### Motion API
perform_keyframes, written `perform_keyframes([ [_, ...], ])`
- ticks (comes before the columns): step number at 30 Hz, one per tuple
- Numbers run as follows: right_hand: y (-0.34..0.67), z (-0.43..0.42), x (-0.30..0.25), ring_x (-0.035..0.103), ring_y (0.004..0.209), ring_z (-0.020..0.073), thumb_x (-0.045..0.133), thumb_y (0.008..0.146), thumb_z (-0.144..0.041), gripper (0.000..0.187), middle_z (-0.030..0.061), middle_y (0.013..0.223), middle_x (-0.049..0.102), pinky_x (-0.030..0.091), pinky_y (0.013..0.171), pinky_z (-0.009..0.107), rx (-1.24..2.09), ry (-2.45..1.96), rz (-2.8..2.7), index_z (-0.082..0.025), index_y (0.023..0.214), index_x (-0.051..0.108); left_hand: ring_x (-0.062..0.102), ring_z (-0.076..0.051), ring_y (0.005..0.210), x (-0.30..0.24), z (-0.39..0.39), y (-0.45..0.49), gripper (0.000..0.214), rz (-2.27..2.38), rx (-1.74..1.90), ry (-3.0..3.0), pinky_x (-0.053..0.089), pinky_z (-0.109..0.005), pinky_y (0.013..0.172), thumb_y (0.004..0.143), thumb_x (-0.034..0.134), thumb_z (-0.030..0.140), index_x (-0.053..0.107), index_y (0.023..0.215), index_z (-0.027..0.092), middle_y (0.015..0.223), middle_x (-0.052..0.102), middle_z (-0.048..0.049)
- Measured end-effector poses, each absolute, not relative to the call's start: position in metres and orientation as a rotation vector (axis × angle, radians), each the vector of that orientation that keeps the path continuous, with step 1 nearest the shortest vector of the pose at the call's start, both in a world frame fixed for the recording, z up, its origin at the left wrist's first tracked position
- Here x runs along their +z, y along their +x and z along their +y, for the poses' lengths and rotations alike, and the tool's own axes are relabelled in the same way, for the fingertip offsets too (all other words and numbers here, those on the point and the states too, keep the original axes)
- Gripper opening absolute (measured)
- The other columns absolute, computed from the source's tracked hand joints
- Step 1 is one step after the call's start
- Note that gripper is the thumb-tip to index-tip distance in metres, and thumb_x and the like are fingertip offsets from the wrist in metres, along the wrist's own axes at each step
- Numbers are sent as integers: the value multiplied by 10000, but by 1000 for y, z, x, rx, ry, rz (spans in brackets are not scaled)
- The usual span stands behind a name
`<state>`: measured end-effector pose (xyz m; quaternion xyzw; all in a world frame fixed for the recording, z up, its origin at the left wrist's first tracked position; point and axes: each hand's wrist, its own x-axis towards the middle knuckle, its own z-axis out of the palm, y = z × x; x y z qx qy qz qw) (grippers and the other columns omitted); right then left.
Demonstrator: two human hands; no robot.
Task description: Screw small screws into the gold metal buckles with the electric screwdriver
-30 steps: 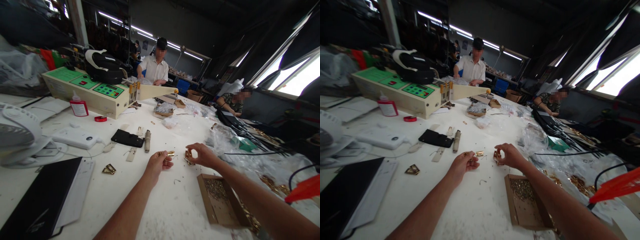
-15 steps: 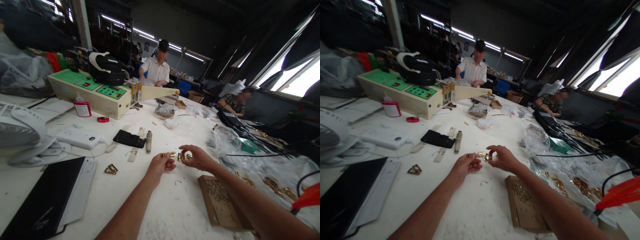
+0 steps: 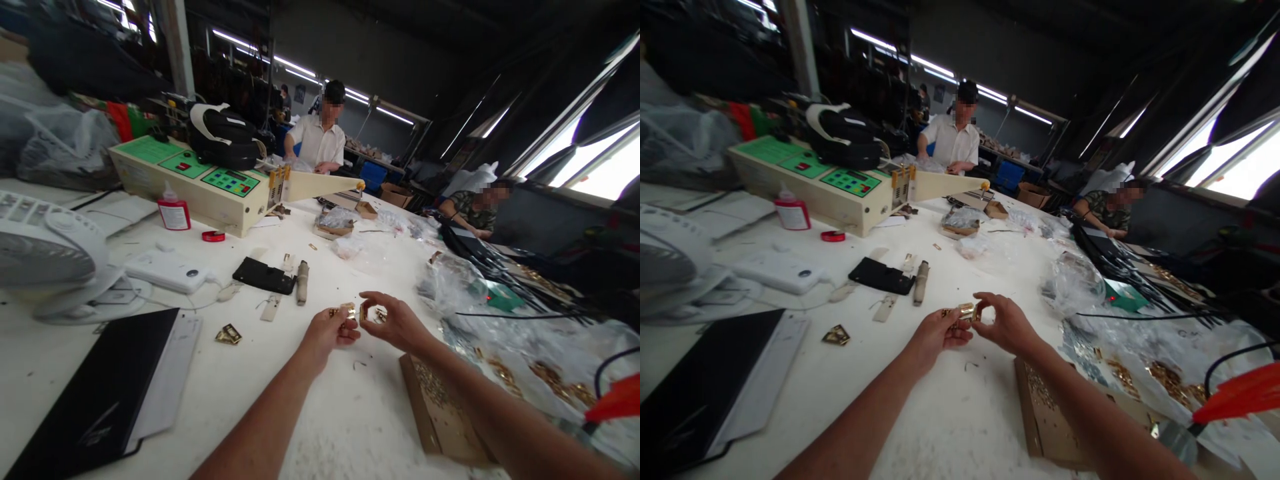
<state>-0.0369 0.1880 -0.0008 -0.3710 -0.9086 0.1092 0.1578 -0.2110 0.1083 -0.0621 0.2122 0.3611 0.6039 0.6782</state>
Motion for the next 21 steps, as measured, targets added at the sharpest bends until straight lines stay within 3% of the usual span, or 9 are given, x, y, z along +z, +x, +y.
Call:
perform_keyframes([
  [4, -55, 175, 7, 664, 1064, 237, 744, 769, -232, 580, 32, 1152, 723, 479, 994, 411, 458, -802, -2520, -290, 1326, 596, 704, -189, 731, -59, 105, -212, 259, 669, 1333, 444, 603, -343, 730, 939, 662, 373, 710, 964, 120, 894, 738, -110],
  [10, -58, 172, 6, 657, 1136, 243, 759, 763, -210, 596, 43, 1233, 702, 487, 1036, 417, 708, -860, -2431, -285, 1332, 598, 716, -208, 887, -56, 102, -217, 302, 524, 1311, 383, 601, -397, 859, 959, 645, 357, 690, 1170, 147, 1055, 744, -136],
  [17, -56, 174, 1, 646, 1163, 253, 778, 775, -231, 552, 46, 1258, 697, 482, 1052, 434, 742, -855, -2451, -285, 1304, 630, 711, -212, 885, -61, 103, -216, 271, 549, 1325, 393, 591, -383, 848, 895, 741, 338, 709, 1071, 135, 1070, 744, -146],
  [21, -56, 177, 3, 624, 1189, 264, 822, 745, -227, 701, 68, 1313, 663, 474, 1052, 442, 664, -806, -2542, -299, 1395, 569, 692, -198, 813, -61, 105, -213, 323, 584, 1338, 431, 572, -349, 790, 840, 800, 361, 721, 1032, 113, 978, 743, -131],
])
